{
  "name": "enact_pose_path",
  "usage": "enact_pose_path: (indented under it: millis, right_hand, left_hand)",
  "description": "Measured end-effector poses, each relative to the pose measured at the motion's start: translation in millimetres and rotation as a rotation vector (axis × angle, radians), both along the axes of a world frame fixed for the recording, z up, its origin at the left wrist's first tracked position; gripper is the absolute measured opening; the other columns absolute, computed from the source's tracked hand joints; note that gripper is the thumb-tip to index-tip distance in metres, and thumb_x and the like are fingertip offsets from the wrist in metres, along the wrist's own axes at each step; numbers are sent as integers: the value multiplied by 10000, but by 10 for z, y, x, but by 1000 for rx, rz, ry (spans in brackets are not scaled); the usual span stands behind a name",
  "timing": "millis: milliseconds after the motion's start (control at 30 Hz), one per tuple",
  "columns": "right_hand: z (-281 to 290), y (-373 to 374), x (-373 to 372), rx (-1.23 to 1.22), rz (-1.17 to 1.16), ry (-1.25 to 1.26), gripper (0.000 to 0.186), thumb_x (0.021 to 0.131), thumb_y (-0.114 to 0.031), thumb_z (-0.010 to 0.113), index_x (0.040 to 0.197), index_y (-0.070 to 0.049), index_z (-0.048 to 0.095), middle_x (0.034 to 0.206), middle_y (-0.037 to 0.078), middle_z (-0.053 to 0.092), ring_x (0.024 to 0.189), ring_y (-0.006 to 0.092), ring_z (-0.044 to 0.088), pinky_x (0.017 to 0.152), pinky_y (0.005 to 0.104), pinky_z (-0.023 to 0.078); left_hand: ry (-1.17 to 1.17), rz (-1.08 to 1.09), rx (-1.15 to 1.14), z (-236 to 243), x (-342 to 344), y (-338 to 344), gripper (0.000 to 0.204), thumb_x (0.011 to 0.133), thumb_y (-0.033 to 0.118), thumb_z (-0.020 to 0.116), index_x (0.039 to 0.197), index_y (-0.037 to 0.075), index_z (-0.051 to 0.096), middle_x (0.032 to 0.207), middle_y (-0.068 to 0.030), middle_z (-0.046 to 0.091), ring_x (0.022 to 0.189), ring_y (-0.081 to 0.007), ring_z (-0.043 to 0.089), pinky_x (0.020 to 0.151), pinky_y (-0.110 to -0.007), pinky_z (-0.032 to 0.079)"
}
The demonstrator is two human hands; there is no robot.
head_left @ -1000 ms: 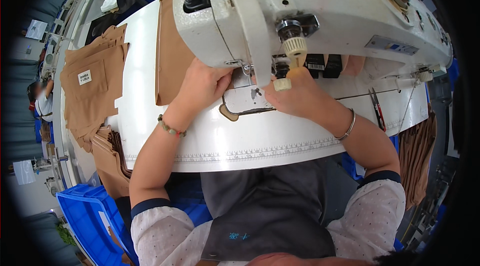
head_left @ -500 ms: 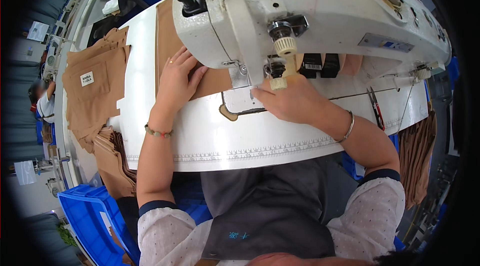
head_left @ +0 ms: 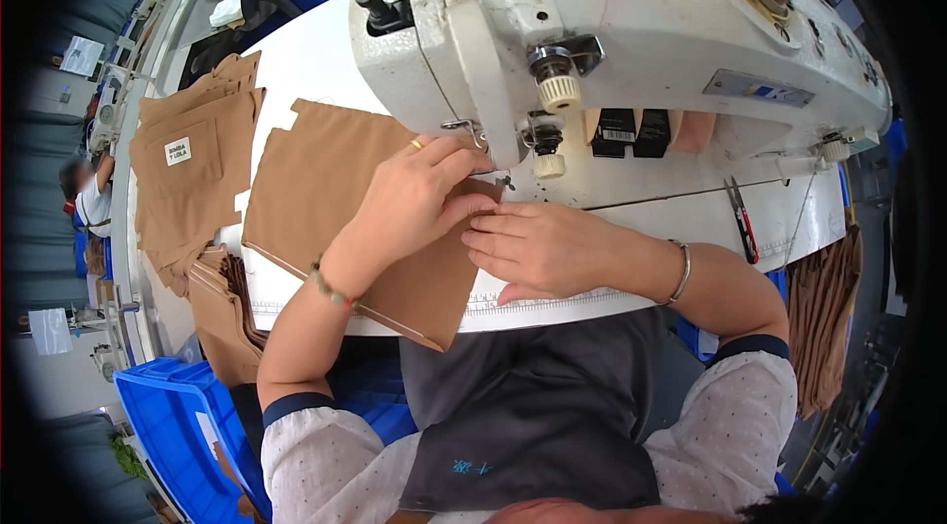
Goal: Sewing brand labels onto fabric using an industrial sewing machine.
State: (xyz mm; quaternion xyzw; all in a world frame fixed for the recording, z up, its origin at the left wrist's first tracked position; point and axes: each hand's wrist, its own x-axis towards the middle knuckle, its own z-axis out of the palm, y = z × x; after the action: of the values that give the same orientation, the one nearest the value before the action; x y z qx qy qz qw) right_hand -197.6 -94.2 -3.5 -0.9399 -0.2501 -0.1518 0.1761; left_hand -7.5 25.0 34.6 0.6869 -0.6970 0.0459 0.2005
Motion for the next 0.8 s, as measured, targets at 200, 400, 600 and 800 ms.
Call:
enact_pose_path:
  millis: [200,400,600,800]
  right_hand:
    - [-34,16,-4,-35,-11,-75,487,859,-378,701,1131,25,670,1255,161,660,1179,282,604,1004,411,502]
    - [-36,35,81,-75,-55,-362,359,759,-221,700,1006,38,690,1059,147,685,1007,255,639,865,353,532]
    - [-72,-5,22,-164,-115,-388,242,727,-105,676,945,-1,690,975,117,696,912,236,683,802,344,578]
    - [-196,-4,87,-57,-147,-459,155,654,-137,634,758,-28,599,736,44,574,656,171,566,537,288,471]
  left_hand:
    - [371,23,105,-222,205,62,256,749,251,848,892,97,702,776,-39,605,818,-236,605,772,-364,493]
    - [712,125,72,-311,205,36,155,791,154,842,803,65,715,723,-2,572,755,-157,589,712,-294,478]
    - [995,124,126,-255,2,-158,159,808,146,841,768,48,723,691,9,668,652,-122,583,710,-304,448]
    - [397,113,137,-185,48,-210,219,777,185,861,814,12,731,724,-101,694,634,-206,659,599,-323,513]
